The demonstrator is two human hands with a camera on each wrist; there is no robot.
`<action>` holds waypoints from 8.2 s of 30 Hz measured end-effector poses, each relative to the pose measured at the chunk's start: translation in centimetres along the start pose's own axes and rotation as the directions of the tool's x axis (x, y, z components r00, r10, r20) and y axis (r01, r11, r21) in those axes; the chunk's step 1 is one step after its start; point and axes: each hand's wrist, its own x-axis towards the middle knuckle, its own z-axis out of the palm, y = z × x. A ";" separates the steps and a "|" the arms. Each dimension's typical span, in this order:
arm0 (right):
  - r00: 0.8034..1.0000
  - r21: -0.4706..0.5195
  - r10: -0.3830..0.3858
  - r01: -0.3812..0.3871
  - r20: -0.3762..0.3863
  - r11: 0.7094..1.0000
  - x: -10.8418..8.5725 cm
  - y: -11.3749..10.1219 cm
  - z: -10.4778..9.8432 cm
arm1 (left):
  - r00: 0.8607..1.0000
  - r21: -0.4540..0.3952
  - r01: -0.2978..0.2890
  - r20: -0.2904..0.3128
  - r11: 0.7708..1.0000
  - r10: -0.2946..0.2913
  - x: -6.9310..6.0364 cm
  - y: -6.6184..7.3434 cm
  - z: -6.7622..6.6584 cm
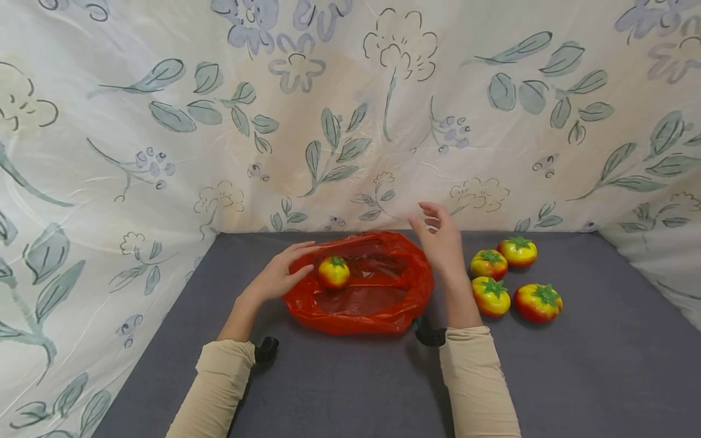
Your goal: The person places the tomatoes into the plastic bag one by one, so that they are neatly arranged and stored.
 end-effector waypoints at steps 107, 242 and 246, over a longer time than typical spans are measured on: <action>0.714 -0.308 0.700 -0.662 0.020 0.683 -0.8 11.7 -16.9 | 0.999 -0.003 -0.014 0.034 1.000 0.014 0.8 -0.7 0.5; 0.947 -0.200 0.312 -0.321 -0.078 0.926 -1.6 3.0 -9.3 | 1.000 -0.001 -0.022 0.016 1.000 0.022 0.5 -0.6 -0.1; 0.949 -0.179 0.313 -0.315 -0.042 0.932 -1.5 2.8 -9.0 | 1.000 -0.009 -0.018 0.017 1.000 0.018 0.5 -0.6 -0.1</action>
